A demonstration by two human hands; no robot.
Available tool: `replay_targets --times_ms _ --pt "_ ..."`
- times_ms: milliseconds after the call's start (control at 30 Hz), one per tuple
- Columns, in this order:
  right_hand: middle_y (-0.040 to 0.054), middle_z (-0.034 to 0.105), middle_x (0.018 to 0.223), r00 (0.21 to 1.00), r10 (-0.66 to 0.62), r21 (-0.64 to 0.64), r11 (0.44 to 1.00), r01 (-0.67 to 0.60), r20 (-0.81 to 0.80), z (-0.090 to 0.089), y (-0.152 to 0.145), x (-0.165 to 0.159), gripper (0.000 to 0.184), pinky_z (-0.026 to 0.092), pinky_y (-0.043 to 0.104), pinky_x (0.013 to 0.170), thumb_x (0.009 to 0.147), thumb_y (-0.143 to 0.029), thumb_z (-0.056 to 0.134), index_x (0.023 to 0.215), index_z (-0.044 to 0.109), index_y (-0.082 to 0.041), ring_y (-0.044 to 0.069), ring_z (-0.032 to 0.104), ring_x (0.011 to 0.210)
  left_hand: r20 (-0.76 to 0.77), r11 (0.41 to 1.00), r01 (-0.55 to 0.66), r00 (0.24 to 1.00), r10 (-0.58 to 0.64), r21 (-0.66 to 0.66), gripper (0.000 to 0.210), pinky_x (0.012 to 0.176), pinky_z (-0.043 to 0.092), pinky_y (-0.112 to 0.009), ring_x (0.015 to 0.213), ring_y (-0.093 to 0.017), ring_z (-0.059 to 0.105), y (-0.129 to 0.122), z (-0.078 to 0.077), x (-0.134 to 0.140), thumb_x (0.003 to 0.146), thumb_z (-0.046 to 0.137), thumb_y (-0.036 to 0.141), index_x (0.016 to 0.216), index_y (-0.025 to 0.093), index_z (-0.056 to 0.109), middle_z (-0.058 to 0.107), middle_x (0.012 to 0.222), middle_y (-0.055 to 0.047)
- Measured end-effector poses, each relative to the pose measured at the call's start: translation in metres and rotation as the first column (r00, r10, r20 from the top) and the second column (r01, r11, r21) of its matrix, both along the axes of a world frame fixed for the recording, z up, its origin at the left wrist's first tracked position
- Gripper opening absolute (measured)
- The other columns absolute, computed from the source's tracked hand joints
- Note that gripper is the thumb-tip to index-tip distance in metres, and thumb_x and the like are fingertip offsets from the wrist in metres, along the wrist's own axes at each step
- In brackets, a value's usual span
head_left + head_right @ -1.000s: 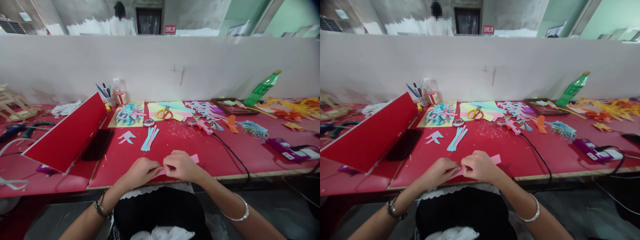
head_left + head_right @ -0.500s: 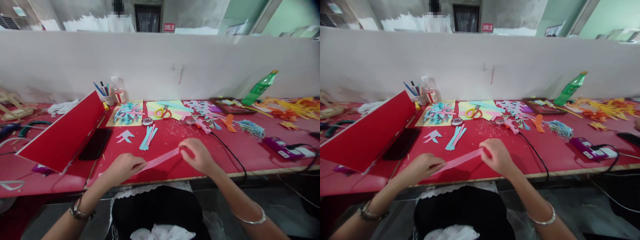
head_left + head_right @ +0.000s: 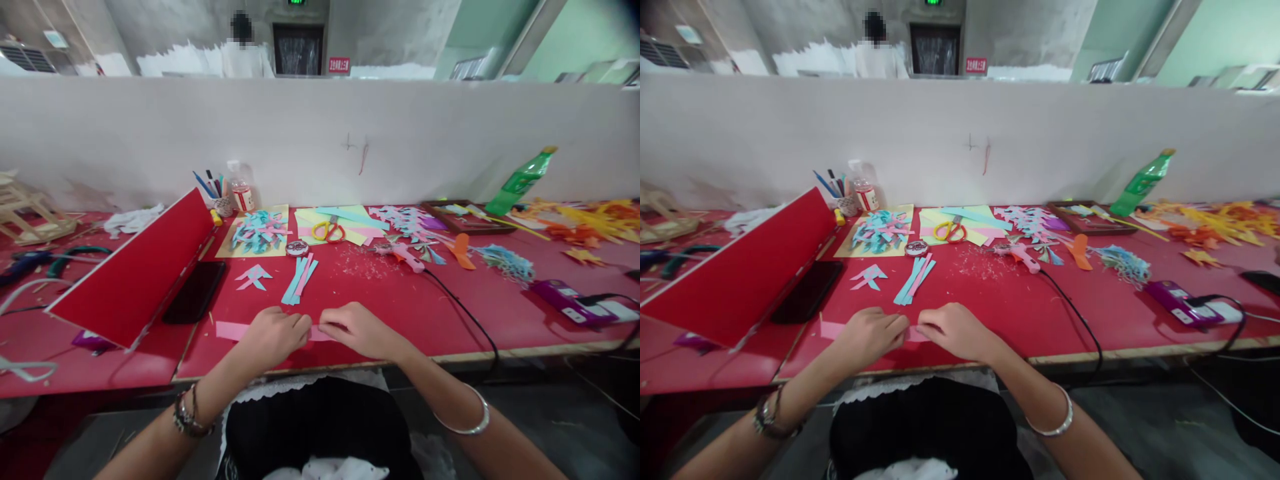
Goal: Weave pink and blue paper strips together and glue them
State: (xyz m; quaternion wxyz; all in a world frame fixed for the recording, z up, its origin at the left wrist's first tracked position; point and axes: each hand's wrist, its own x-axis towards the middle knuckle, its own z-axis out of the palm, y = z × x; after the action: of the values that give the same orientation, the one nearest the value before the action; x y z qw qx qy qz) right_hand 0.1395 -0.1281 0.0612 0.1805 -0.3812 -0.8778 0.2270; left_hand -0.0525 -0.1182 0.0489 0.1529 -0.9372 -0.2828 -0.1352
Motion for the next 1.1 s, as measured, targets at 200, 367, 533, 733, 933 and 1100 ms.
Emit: replay_targets --times_ms 200,367,533,733,933,1100 --pt "-0.0030 0.048 0.057 0.993 -0.070 -0.090 0.994 0.062 -0.095 -0.001 0.003 0.029 0.028 0.027 0.018 0.053 0.084 -0.030 0.037 0.065 0.051 -0.014 0.006 0.040 0.053 -0.018 0.998 -0.018 1.000 0.019 0.061 0.020 0.049 0.026 -0.025 0.044 -0.009 0.045 0.011 -0.005 -0.037 0.080 0.039 0.017 0.063 0.017 0.048 0.053 0.049 0.003" --pt "-0.0025 0.048 0.058 0.971 -0.228 -0.048 0.973 0.225 -0.073 -0.001 0.002 0.068 0.029 0.028 0.018 0.053 0.083 -0.032 0.037 0.064 0.050 -0.014 0.007 0.041 0.054 -0.015 0.961 -0.275 0.961 0.276 0.040 0.026 0.047 0.026 -0.023 0.041 -0.009 0.044 0.022 -0.003 -0.095 0.079 0.036 0.021 0.058 0.018 0.051 0.050 0.043 0.003" --pt "0.0009 0.058 0.067 0.983 -0.184 0.019 0.983 0.184 -0.003 0.010 -0.004 0.066 0.028 0.031 0.019 0.058 0.085 -0.033 0.037 0.072 0.055 -0.016 0.010 0.050 0.061 0.244 0.865 -0.485 0.830 0.502 -0.129 0.026 0.057 0.038 -0.022 0.062 -0.012 0.056 0.017 0.015 -0.091 0.082 0.032 0.029 0.077 0.018 0.055 0.062 0.067 -0.001" --pt "0.0025 0.063 0.075 0.999 -0.017 0.147 0.989 0.009 0.051 0.021 -0.004 0.035 0.029 0.031 0.020 0.060 0.086 -0.032 0.035 0.079 0.059 -0.018 0.011 0.053 0.066 0.202 0.967 0.016 0.979 0.037 -0.255 0.023 0.074 0.038 -0.024 0.079 -0.014 0.056 0.002 0.022 -0.009 0.081 0.042 0.034 0.084 0.018 0.059 0.063 0.084 -0.004" --pt "0.0003 0.059 0.065 0.992 -0.058 0.357 0.934 0.014 0.113 0.021 -0.003 0.023 0.019 0.027 0.029 0.082 0.081 -0.021 0.041 0.069 0.056 -0.017 0.010 0.048 0.062 0.157 0.932 0.020 0.987 0.040 -0.361 0.039 0.051 0.028 -0.021 0.045 -0.007 0.041 0.004 0.017 0.009 0.085 0.034 0.033 0.059 0.015 0.055 0.051 0.048 0.002" --pt "-0.0030 0.050 0.051 0.993 -0.004 0.362 0.931 -0.039 0.117 0.012 0.003 0.007 0.014 0.028 0.023 0.060 0.070 -0.015 0.043 0.058 0.048 -0.018 0.008 0.036 0.050 0.237 0.827 0.078 0.969 0.068 -0.556 0.040 0.045 0.019 -0.019 0.044 -0.005 0.030 0.004 0.015 0.015 0.085 0.034 0.032 0.052 0.012 0.045 0.033 0.046 0.005"
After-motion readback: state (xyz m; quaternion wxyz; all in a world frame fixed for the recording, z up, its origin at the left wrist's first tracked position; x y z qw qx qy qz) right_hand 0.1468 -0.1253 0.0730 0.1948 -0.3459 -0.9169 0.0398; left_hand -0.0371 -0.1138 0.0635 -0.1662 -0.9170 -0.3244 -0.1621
